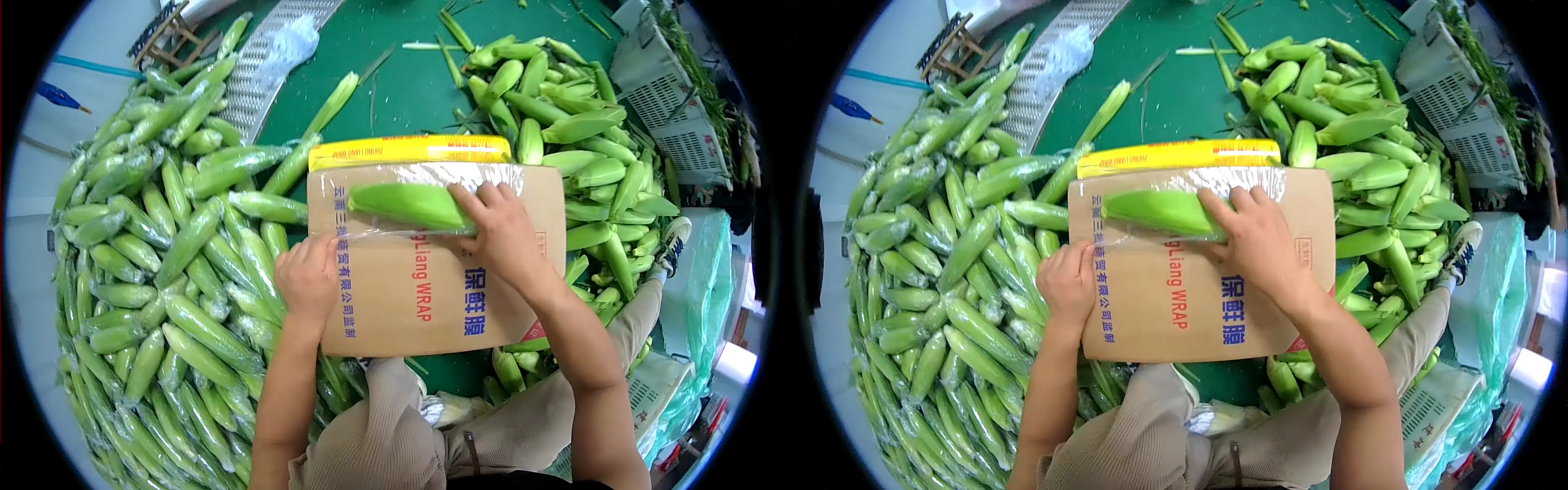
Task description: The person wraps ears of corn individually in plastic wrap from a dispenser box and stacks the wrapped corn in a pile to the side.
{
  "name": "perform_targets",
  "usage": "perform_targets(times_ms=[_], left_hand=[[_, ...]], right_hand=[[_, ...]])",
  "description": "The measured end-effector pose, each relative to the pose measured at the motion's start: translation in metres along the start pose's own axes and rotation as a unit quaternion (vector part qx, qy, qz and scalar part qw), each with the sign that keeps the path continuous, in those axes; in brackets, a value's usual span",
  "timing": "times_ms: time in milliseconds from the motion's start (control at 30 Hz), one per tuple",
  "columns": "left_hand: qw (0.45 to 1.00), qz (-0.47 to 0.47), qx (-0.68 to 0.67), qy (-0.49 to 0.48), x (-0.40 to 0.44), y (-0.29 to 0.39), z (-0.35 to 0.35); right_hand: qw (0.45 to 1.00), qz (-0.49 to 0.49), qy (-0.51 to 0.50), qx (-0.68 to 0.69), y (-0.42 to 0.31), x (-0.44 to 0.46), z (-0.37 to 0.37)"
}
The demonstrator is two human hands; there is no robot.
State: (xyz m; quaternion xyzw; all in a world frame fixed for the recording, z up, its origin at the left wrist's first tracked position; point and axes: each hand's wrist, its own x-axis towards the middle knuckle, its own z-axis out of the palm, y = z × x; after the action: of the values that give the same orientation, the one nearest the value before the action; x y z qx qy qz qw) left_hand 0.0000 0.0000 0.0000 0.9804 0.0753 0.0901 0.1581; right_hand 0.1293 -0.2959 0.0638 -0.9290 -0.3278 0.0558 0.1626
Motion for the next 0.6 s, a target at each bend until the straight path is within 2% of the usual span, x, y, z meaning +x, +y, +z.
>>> perform_targets(times_ms=[67, 100, 167, 200, 300, 333, 400, 467, 533, 600], left_hand=[[0.994, -0.058, -0.064, 0.063, -0.009, 0.002, 0.031], [0.989, -0.051, -0.066, 0.122, 0.013, -0.018, -0.026], [0.952, -0.120, -0.243, 0.141, -0.017, 0.020, -0.017], [0.938, -0.039, -0.307, 0.160, -0.031, 0.043, -0.021], [0.956, 0.124, -0.263, 0.029, -0.052, 0.072, -0.022], [0.964, 0.133, -0.232, 0.019, -0.056, 0.077, -0.028], [0.971, 0.166, -0.170, 0.000, -0.044, 0.085, -0.038], [0.982, 0.134, -0.069, -0.114, -0.006, 0.085, -0.037], [0.970, 0.237, 0.052, -0.015, 0.058, 0.073, -0.020], [0.962, 0.190, 0.163, 0.107, 0.124, 0.078, -0.023]], right_hand=[[0.999, 0.009, -0.049, -0.014, 0.004, -0.013, -0.007], [0.999, -0.026, 0.000, 0.045, -0.016, 0.009, -0.001], [0.995, -0.031, -0.073, 0.052, -0.015, -0.019, -0.011], [0.990, -0.033, -0.119, 0.070, -0.020, -0.032, -0.019], [0.980, -0.082, -0.138, 0.122, -0.042, -0.058, -0.008], [0.988, -0.095, -0.094, 0.075, -0.046, -0.062, -0.007], [0.989, -0.097, -0.022, 0.111, -0.042, -0.056, 0.000], [0.985, -0.061, 0.063, 0.146, -0.037, -0.037, -0.002], [0.993, -0.060, 0.053, 0.085, -0.036, -0.014, -0.003], [0.995, -0.090, 0.043, 0.000, -0.032, 0.009, -0.003]])
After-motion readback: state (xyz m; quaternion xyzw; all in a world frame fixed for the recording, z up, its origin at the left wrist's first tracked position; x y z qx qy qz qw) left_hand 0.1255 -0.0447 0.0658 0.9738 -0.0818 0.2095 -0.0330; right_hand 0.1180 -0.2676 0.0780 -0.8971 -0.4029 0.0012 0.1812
